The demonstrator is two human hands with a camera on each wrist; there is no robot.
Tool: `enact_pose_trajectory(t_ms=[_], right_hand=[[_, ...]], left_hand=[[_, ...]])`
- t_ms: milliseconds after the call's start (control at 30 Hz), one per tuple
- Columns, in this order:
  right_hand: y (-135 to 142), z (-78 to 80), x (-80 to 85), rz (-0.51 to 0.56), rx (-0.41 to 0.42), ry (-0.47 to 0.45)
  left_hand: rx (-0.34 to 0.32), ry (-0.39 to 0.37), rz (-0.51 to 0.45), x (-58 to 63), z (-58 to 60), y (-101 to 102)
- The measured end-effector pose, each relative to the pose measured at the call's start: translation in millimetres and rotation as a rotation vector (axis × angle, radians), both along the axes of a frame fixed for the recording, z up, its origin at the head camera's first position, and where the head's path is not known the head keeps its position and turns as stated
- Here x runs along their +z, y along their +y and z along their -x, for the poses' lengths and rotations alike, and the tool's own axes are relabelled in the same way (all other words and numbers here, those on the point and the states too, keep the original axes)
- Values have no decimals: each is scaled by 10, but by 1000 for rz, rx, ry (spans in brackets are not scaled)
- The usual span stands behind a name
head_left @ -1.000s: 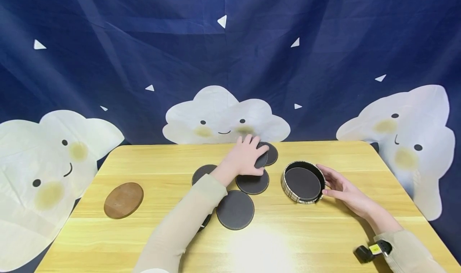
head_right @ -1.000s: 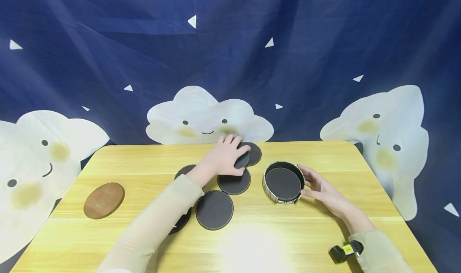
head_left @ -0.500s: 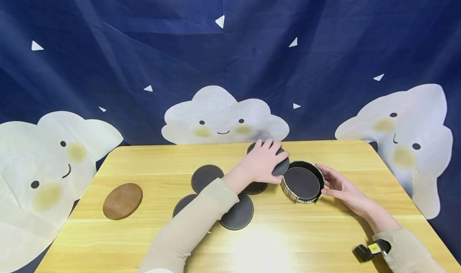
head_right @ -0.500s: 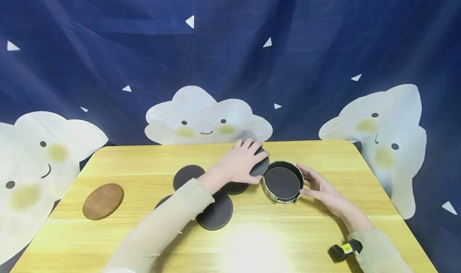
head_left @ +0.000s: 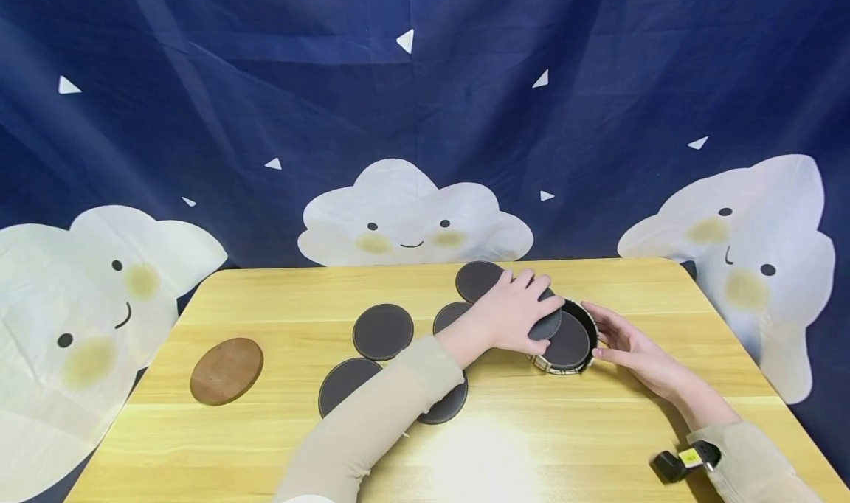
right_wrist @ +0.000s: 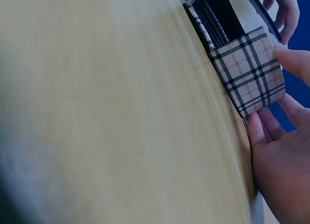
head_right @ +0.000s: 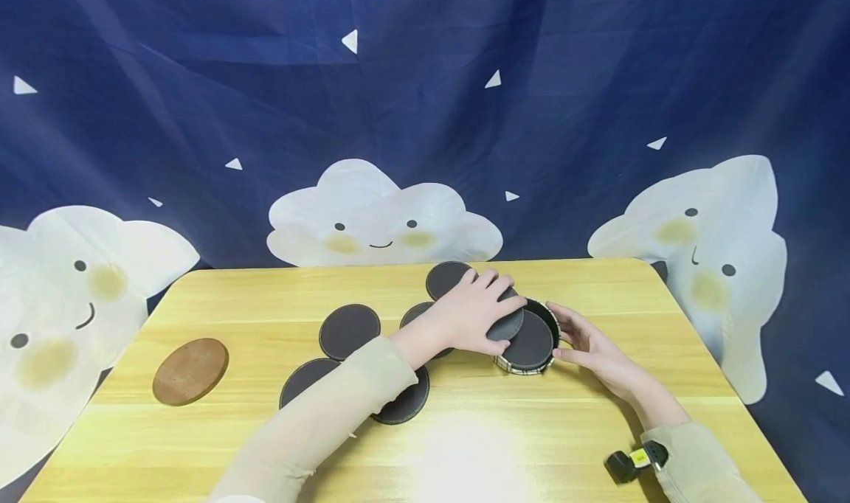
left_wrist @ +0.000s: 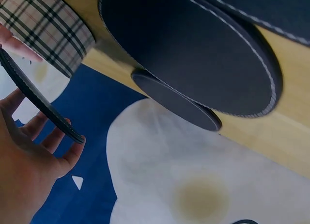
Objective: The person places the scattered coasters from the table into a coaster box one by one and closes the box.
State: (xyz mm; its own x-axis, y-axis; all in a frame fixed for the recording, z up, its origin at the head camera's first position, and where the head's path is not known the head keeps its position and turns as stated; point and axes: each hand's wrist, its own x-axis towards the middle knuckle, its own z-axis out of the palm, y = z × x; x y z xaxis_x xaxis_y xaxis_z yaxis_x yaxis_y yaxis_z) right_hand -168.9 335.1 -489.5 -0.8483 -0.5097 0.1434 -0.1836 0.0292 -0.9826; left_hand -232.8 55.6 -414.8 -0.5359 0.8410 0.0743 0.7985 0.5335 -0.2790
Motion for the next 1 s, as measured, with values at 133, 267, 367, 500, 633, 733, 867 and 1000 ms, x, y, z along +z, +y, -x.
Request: enact_pose_trajectory(t_ms=[133,267,367,500,633,733,867,1000], right_hand=[[4,3,-11,7,5,-1],[8,3,-17,6,5,1],[10,-1,-14,-2,0,4],[1,-8,7,-17,-6,2],[-16,-16,34,-20,-11,4],[-28,-18,43,-11,-6,13],[-34,-20,39,-4,1,21],[-30,-29,40,-9,-5,10]], left_hand=[[-2,6,9,-14,-51,85],[-11,12,11,-28,-91,175],[-19,20,17,-39,-119,234],[-21,31,25,-51,-152,298],[-19,30,28,-74,-168,353],[-18,26,31,-108,-171,389],[-18,19,34,-133,-184,430],[-16,3,44,-138,-204,463]])
